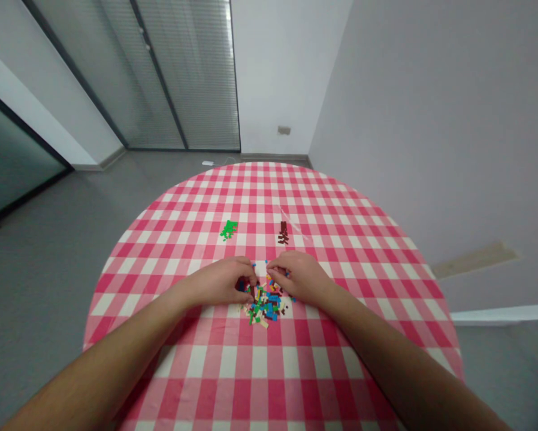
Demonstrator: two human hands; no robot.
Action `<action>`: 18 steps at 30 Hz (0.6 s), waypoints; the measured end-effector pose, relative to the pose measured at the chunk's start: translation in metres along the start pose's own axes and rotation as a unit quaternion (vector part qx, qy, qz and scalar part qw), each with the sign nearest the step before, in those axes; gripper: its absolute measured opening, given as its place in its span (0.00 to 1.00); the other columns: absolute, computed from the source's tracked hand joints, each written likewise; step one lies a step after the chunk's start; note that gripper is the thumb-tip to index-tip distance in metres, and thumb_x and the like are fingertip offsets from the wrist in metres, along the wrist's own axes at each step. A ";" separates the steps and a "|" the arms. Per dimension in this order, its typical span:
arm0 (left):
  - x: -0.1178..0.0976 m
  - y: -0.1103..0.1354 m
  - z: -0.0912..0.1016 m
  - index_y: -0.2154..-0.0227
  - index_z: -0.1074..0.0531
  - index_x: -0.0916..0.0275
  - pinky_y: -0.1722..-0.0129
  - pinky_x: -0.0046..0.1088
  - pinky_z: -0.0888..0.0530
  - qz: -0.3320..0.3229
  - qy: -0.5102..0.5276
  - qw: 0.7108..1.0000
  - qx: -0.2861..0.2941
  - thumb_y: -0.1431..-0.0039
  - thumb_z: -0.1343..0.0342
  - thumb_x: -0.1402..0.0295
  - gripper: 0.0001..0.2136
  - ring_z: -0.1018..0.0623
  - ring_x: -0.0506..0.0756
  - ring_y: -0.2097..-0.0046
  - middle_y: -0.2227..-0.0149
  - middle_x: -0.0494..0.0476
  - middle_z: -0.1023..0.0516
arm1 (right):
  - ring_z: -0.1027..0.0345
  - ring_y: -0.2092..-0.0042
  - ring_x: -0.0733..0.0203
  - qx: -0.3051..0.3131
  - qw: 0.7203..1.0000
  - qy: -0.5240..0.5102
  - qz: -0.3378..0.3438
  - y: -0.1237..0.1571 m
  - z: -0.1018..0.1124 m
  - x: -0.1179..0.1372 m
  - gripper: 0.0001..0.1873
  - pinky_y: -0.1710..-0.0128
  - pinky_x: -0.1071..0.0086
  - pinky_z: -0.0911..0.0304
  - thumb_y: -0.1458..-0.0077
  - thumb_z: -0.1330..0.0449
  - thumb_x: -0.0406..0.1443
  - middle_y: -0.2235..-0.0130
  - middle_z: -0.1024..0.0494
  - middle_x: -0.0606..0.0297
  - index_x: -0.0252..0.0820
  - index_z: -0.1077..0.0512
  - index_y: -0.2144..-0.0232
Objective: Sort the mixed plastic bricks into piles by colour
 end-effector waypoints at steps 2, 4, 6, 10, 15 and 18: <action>-0.001 0.000 0.000 0.66 0.24 0.63 0.62 0.28 0.30 -0.003 -0.008 1.000 -0.004 0.46 0.41 0.71 0.05 0.26 0.55 0.62 0.65 0.56 0.27 | 0.31 0.66 0.60 -0.002 1.000 -0.005 -0.001 0.000 0.000 0.000 0.09 0.65 0.69 0.42 0.40 0.42 0.35 0.69 0.20 0.59 0.40 0.21 0.67; -0.001 0.000 0.000 0.66 0.24 0.63 0.62 0.29 0.30 -0.009 -0.012 1.000 -0.008 0.48 0.41 0.72 0.05 0.26 0.55 0.62 0.64 0.56 0.26 | 0.30 0.66 0.60 -0.006 1.000 -0.016 -0.004 0.000 0.000 0.000 0.09 0.65 0.69 0.42 0.40 0.42 0.34 0.69 0.20 0.59 0.40 0.21 0.67; -0.002 0.000 0.000 0.66 0.24 0.63 0.61 0.29 0.29 -0.014 -0.003 1.000 -0.014 0.49 0.41 0.73 0.07 0.26 0.55 0.62 0.64 0.56 0.26 | 0.30 0.67 0.60 -0.010 0.999 -0.039 -0.011 0.000 0.000 0.001 0.08 0.66 0.69 0.41 0.41 0.41 0.34 0.69 0.20 0.59 0.40 0.21 0.68; 0.001 0.002 0.003 0.64 0.25 0.63 0.61 0.30 0.29 -0.032 0.068 0.996 -0.054 0.51 0.42 0.74 0.10 0.26 0.55 0.61 0.63 0.56 0.26 | 0.30 0.70 0.62 -0.009 0.984 -0.168 -0.059 -0.001 -0.001 0.000 0.09 0.69 0.71 0.40 0.43 0.41 0.35 0.71 0.20 0.62 0.40 0.21 0.68; 0.013 0.005 -0.001 0.63 0.26 0.64 0.71 0.25 0.33 0.015 0.207 0.974 -0.089 0.51 0.44 0.74 0.10 0.30 0.50 0.71 0.71 0.51 0.27 | 0.30 0.72 0.62 -0.016 0.932 -0.333 -0.143 -0.003 -0.003 -0.001 0.10 0.72 0.71 0.38 0.46 0.40 0.38 0.73 0.21 0.62 0.38 0.22 0.71; 0.017 0.003 -0.008 0.65 0.27 0.64 0.74 0.24 0.36 0.035 0.282 0.954 -0.092 0.52 0.44 0.74 0.09 0.33 0.48 0.74 0.73 0.49 0.29 | 0.31 0.73 0.63 -0.019 0.919 -0.358 -0.163 -0.005 -0.005 0.000 0.09 0.73 0.71 0.38 0.48 0.39 0.39 0.75 0.22 0.63 0.39 0.22 0.72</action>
Point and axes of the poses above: each hand's wrist, its own y-axis away from the middle knuckle, its own z-axis out of the back of the hand, x = y × z, the point moved 1 cm from there along -y, towards the middle knuckle
